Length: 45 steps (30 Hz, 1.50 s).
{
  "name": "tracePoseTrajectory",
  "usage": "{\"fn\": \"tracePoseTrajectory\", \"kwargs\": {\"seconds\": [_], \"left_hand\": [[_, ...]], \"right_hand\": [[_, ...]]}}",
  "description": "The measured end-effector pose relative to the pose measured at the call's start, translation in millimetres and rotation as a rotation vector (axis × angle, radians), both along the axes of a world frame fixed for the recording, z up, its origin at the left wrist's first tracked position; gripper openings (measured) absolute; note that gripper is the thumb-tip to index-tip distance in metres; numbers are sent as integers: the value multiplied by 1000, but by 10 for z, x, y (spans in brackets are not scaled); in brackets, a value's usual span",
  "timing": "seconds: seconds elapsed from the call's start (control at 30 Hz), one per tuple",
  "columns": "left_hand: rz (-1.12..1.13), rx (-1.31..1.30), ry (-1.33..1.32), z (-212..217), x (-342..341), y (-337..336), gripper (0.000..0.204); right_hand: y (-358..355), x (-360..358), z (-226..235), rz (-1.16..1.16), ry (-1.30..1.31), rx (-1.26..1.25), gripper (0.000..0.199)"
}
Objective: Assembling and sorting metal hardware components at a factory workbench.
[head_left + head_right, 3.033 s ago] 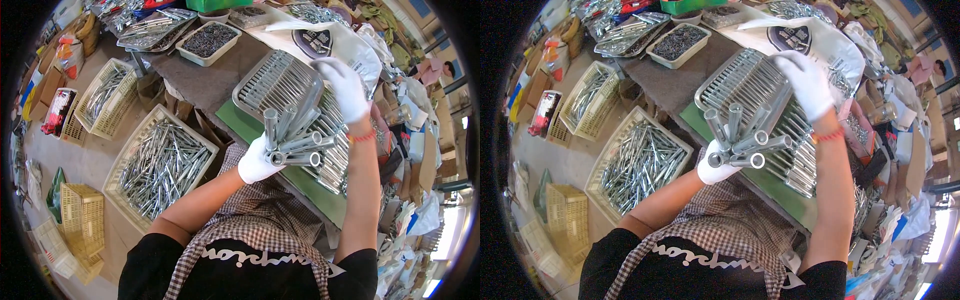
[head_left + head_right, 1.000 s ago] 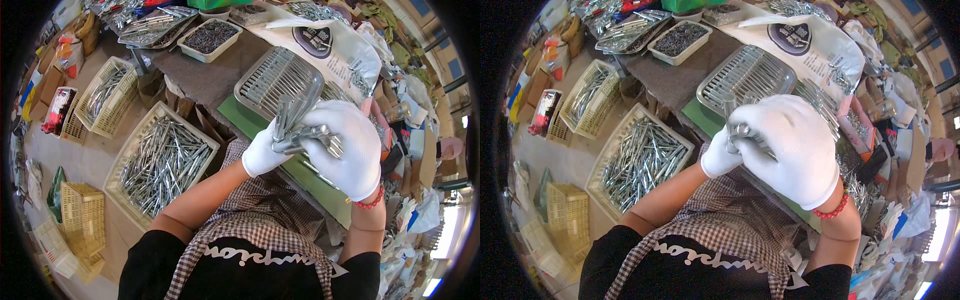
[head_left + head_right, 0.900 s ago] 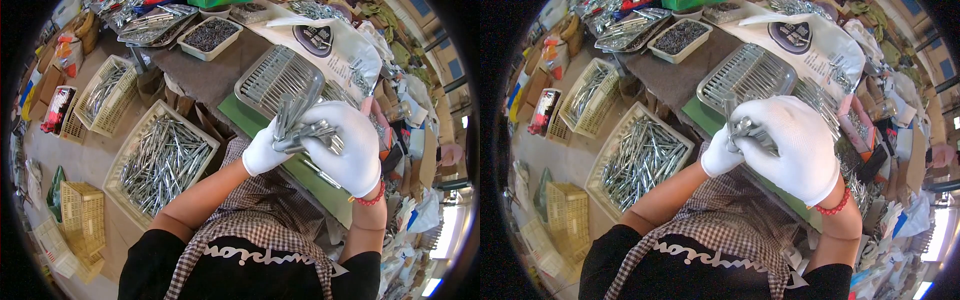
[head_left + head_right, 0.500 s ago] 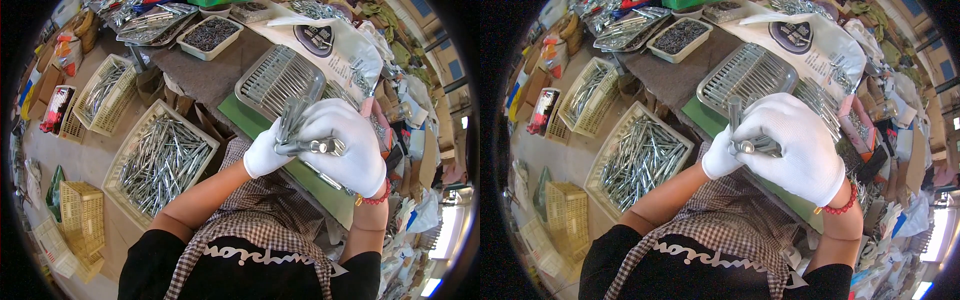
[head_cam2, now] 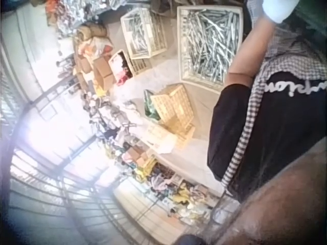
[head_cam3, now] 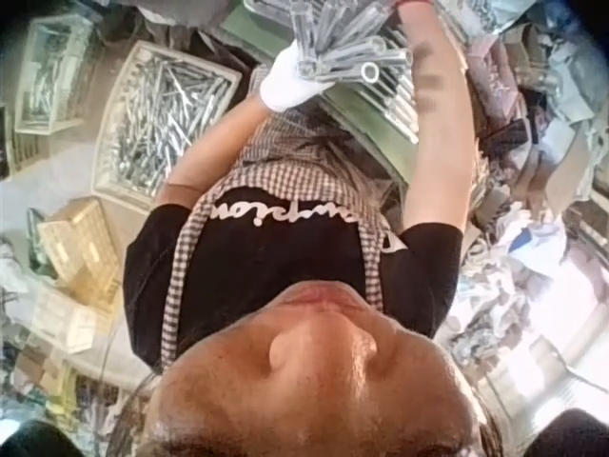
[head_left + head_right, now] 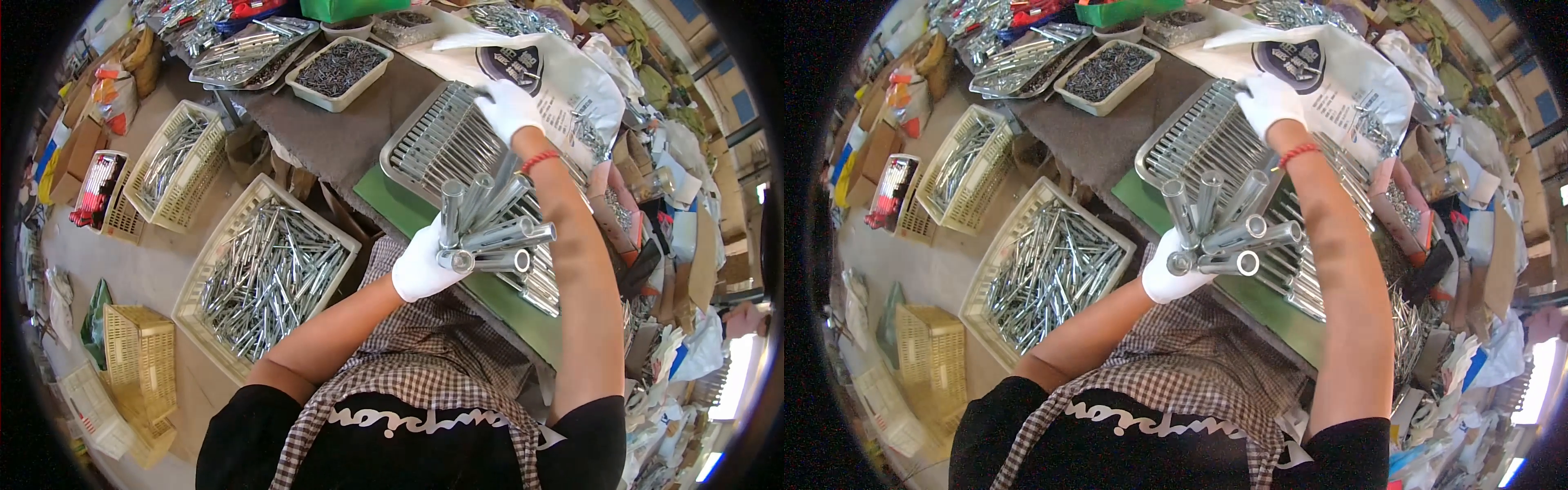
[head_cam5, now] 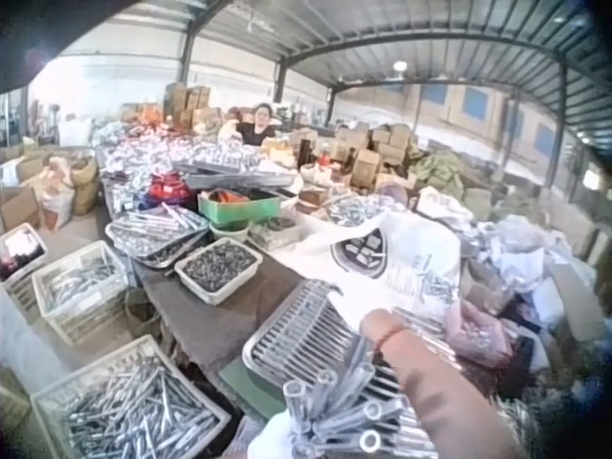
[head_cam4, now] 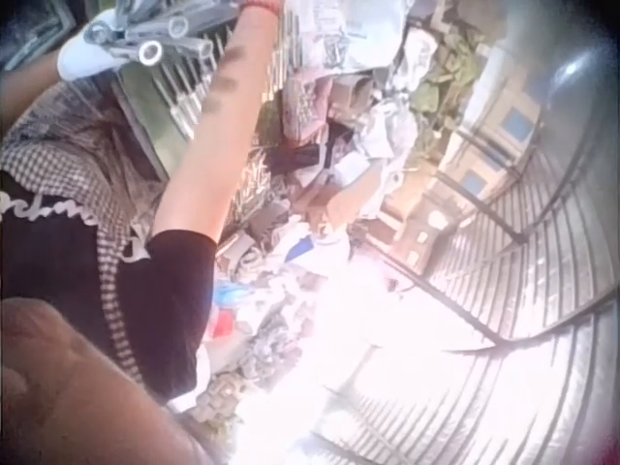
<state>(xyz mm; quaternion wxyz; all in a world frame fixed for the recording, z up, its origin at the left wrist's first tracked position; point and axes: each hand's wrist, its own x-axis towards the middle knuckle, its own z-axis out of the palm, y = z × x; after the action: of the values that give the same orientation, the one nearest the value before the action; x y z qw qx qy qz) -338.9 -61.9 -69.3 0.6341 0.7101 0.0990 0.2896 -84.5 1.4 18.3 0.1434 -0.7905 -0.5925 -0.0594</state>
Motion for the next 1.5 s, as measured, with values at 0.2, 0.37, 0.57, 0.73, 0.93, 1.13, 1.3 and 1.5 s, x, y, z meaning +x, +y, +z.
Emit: {"fn": "tracePoseTrajectory", "kwargs": {"seconds": [0.2, 0.37, 0.57, 0.73, 0.93, 1.13, 1.3, 1.5], "left_hand": [[39, -145, 83, 43, -9, -16, 62], [34, -220, 139, 114, 4, -9, 54], [49, -237, 107, 80, 44, -48, 50], [68, -281, 124, 141, -34, -18, 49], [110, -149, 40, 52, 64, -36, 39], [96, -124, 77, 119, 37, -32, 39], [85, -42, 15, 188, 33, -24, 36], [136, -81, 105, 58, 35, -18, 37]], "right_hand": [[193, -128, -143, -165, 54, -77, 30], [181, -75, -136, -192, 156, -70, 26], [-356, -79, 240, 12, 546, 577, 39], [-1198, -868, 1141, 239, 1014, 928, 51], [-1643, -1379, 1217, 318, 763, 651, 68], [-1667, -1313, 710, 236, 512, 548, 48], [-1644, -1322, 730, 238, 506, 533, 47], [-1645, -1330, 785, 290, 375, 497, 48]]}}
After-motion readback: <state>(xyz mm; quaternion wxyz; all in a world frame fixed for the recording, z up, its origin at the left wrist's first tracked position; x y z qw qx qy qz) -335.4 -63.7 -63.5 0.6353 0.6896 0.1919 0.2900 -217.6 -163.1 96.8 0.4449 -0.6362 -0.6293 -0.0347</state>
